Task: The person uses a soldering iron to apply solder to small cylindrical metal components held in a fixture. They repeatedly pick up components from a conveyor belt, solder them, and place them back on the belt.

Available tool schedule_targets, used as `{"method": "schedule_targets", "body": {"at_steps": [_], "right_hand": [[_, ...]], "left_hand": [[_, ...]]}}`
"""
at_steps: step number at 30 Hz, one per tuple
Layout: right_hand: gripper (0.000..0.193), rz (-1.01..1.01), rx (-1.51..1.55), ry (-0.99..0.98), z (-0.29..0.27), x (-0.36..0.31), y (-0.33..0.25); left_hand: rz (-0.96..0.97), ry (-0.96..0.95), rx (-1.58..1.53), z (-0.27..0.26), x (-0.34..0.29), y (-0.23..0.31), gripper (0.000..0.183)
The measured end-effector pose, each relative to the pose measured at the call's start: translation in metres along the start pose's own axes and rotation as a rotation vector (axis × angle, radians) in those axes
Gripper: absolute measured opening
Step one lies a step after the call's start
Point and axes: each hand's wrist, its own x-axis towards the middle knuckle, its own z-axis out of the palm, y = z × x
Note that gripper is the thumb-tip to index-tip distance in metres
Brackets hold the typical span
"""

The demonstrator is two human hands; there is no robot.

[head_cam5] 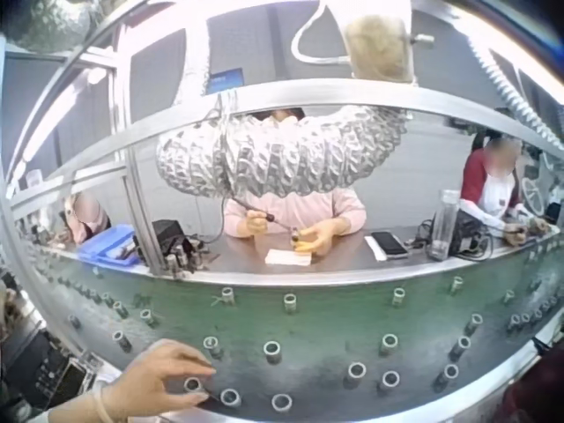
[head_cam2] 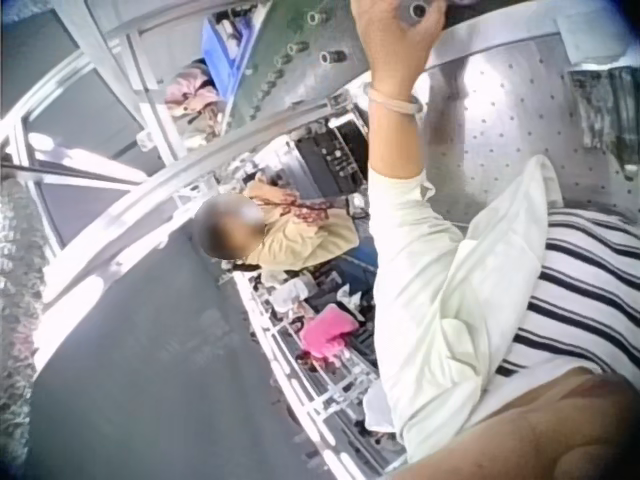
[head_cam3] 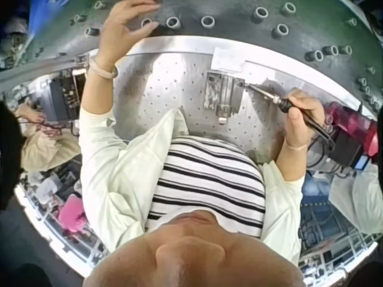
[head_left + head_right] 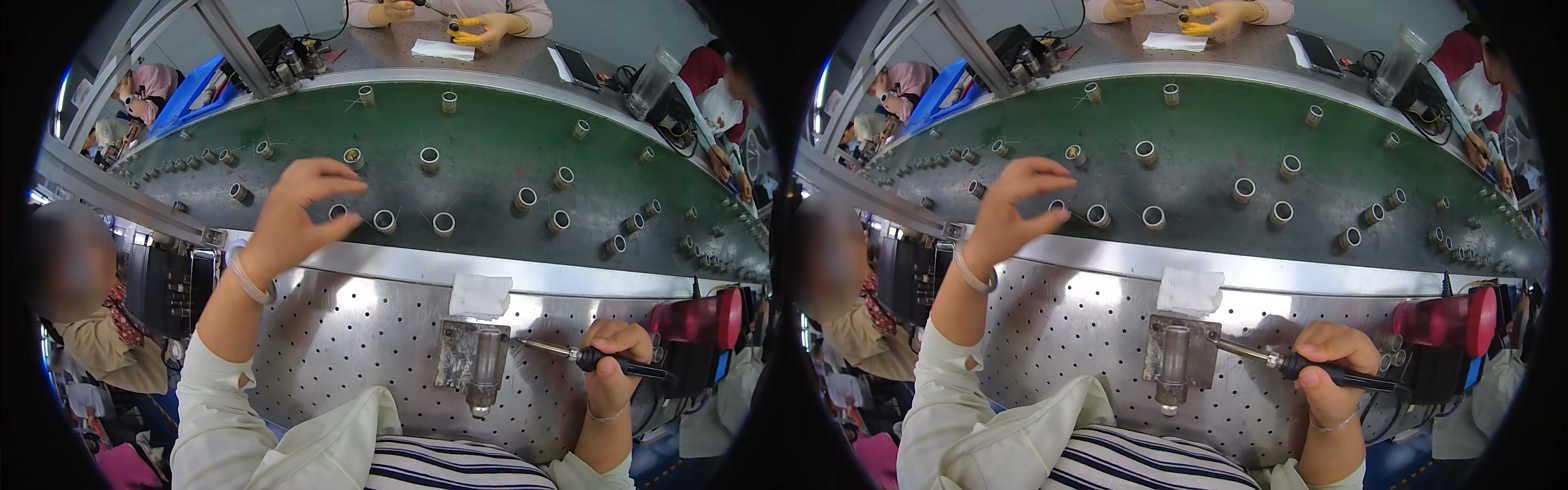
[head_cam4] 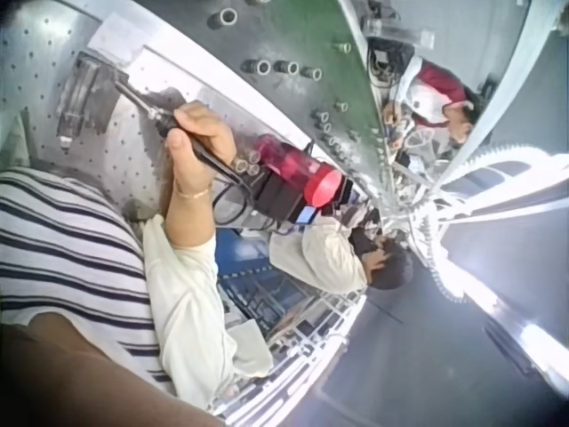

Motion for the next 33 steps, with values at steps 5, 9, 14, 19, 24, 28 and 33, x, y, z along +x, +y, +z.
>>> {"method": "schedule_targets", "body": {"at_steps": [5,9,14,19,24,28,33], "right_hand": [[0.027,-0.036,0.068,-0.037,0.002,0.000,0.001],[0.024,-0.058,0.079,-0.031,-0.001,0.000,0.000],[0.031,-0.024,0.035,0.002,0.003,-0.001,-0.004],[0.027,-0.057,0.083,-0.015,0.004,-0.002,-0.003],[0.021,-0.059,0.164,-0.130,-0.004,-0.004,-0.006],[0.024,-0.070,0.112,-0.233,-0.003,-0.003,-0.008],[0.024,-0.123,0.048,-0.258,0.000,0.000,-0.009]], "left_hand": [[0.002,-0.003,0.251,0.034,-0.007,0.019,0.033],[-0.138,0.009,-0.269,0.029,-0.002,0.059,0.030],[-0.460,-0.521,-1.164,0.048,0.005,0.091,0.029],[-0.464,-0.766,-1.414,0.069,0.012,0.084,0.027],[-0.630,-0.984,-1.371,0.062,0.009,0.099,0.044],[-0.437,-0.637,-1.525,0.069,-0.008,0.107,0.042],[-0.420,-0.581,-1.555,0.071,-0.012,0.108,0.031]]}}
